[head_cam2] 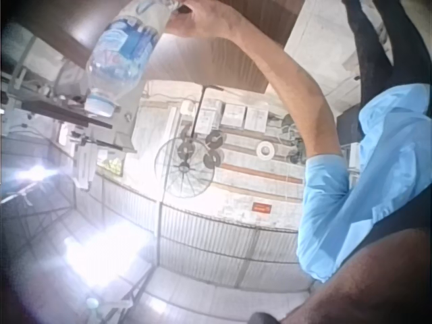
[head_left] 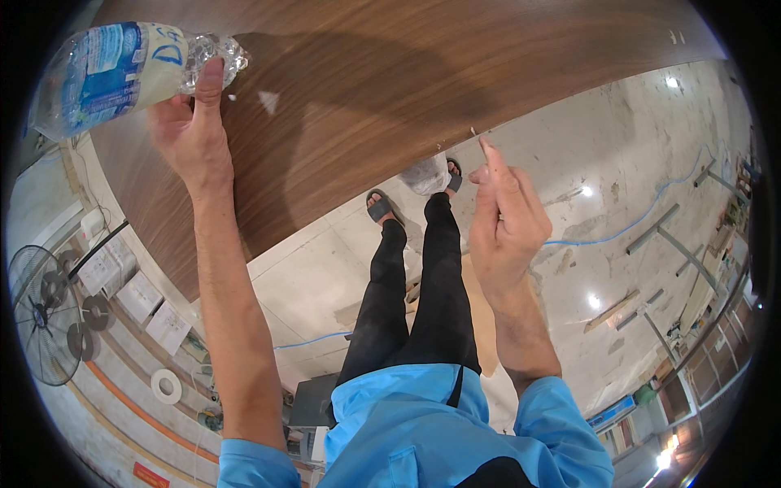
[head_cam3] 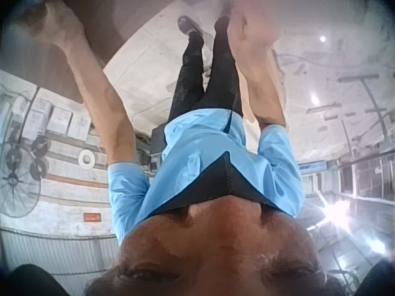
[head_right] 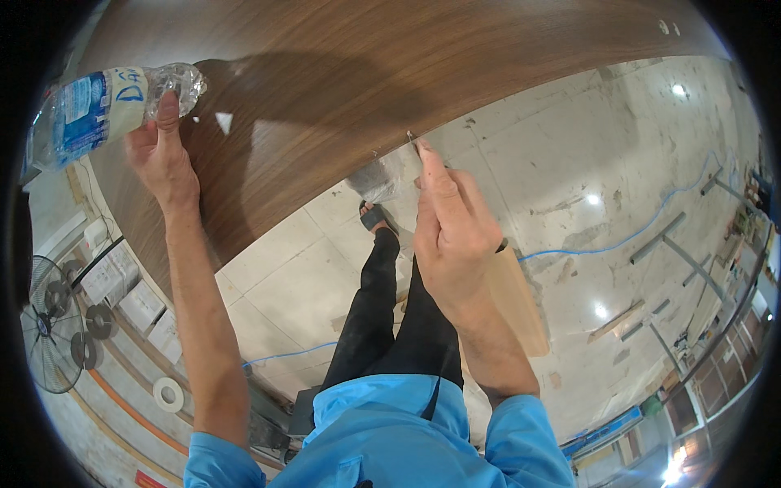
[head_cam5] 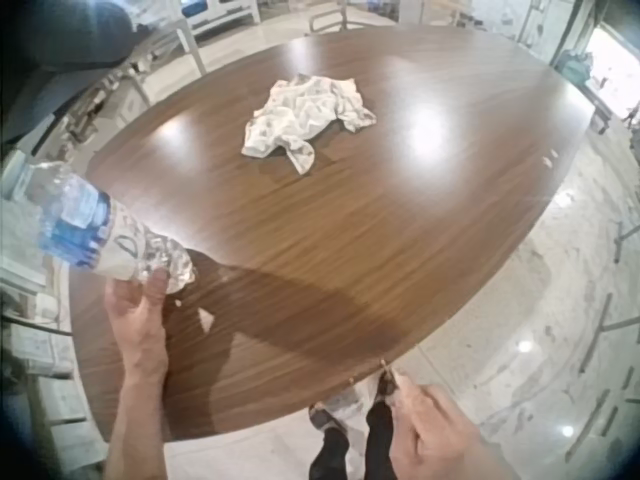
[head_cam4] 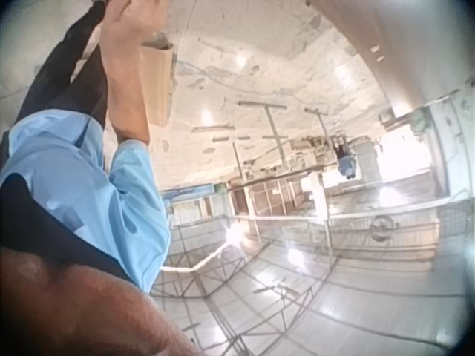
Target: The person pours water from a plastic bottle onto a wooden surface and wipes it with a white cloth. They repeat this process across different areas of the surface.
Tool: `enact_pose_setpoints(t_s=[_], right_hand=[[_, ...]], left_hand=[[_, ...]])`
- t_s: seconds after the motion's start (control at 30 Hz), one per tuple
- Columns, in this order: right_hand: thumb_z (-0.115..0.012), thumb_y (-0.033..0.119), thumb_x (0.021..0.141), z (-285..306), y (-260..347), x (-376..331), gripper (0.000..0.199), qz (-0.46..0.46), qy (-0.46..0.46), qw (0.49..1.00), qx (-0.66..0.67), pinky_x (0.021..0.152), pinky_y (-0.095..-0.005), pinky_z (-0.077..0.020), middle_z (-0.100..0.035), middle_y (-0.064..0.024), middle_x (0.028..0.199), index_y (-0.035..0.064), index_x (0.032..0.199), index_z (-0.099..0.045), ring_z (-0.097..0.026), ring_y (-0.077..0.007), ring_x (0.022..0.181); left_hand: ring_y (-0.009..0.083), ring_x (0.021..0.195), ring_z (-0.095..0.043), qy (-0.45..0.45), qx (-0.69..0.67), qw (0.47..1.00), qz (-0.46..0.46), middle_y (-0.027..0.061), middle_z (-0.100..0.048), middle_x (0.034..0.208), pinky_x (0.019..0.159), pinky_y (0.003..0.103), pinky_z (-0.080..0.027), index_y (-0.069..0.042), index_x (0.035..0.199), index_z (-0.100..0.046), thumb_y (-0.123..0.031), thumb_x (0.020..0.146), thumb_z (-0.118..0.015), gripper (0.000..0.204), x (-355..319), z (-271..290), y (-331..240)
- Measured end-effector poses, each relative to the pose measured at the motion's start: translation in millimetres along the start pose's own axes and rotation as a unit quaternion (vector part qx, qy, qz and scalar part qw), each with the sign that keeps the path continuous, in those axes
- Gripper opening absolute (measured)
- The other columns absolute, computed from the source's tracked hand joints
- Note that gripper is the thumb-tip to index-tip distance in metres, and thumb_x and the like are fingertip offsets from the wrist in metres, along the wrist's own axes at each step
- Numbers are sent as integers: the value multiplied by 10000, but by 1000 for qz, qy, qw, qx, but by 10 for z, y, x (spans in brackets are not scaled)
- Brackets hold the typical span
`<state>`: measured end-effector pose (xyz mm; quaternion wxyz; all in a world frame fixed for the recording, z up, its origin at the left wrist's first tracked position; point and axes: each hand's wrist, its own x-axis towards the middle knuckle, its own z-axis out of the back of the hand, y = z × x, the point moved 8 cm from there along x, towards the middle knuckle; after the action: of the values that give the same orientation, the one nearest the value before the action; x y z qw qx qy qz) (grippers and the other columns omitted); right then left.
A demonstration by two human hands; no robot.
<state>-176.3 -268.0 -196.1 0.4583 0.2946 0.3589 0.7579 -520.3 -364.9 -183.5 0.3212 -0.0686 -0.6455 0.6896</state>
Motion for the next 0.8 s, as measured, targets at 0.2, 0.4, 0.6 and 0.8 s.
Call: enact_pose_setpoints(t_s=[0.2, 0.4, 0.6, 0.8], right_hand=[[-610, -129, 924, -92, 216, 17, 408, 116, 46, 992, 7, 669, -281, -542, -704, -151, 888, -4, 1300, -706, -697, -184, 741], [-634, -120, 916, -192, 251, 74, 437, 118, 62, 991, 5, 642, -265, -519, -693, -143, 875, 36, 1316, -714, -661, -163, 715], [-670, -90, 918, -210, 184, 130, 435, 46, 23, 999, 12, 629, -256, -497, -659, -100, 810, 61, 1323, -718, -621, -140, 686], [-655, -88, 924, -218, 257, 148, 429, 93, 33, 995, -8, 624, -259, -489, -662, -101, 814, 39, 1331, -706, -631, -144, 692]], left_hand=[[174, 1125, -617, 3, 24, 1000, 3, 81, -664, 1226, 1006, 327, -472, 8, 1312, -583, -144, 895, -853, 519, 6, 7, 14], [168, 1128, -630, -2, 5, 1000, -18, 79, -679, 1204, 1016, 326, -485, -9, 1317, -596, -267, 896, -859, 559, 2, 7, 19], [162, 1104, -637, -5, 13, 1000, -20, 92, -683, 1189, 972, 314, -507, -3, 1295, -600, -260, 904, -853, 532, -9, 40, 46], [148, 1083, -630, -9, 21, 1000, -17, 88, -686, 1189, 965, 293, -487, 5, 1277, -605, -256, 905, -853, 518, -23, 23, 17]])
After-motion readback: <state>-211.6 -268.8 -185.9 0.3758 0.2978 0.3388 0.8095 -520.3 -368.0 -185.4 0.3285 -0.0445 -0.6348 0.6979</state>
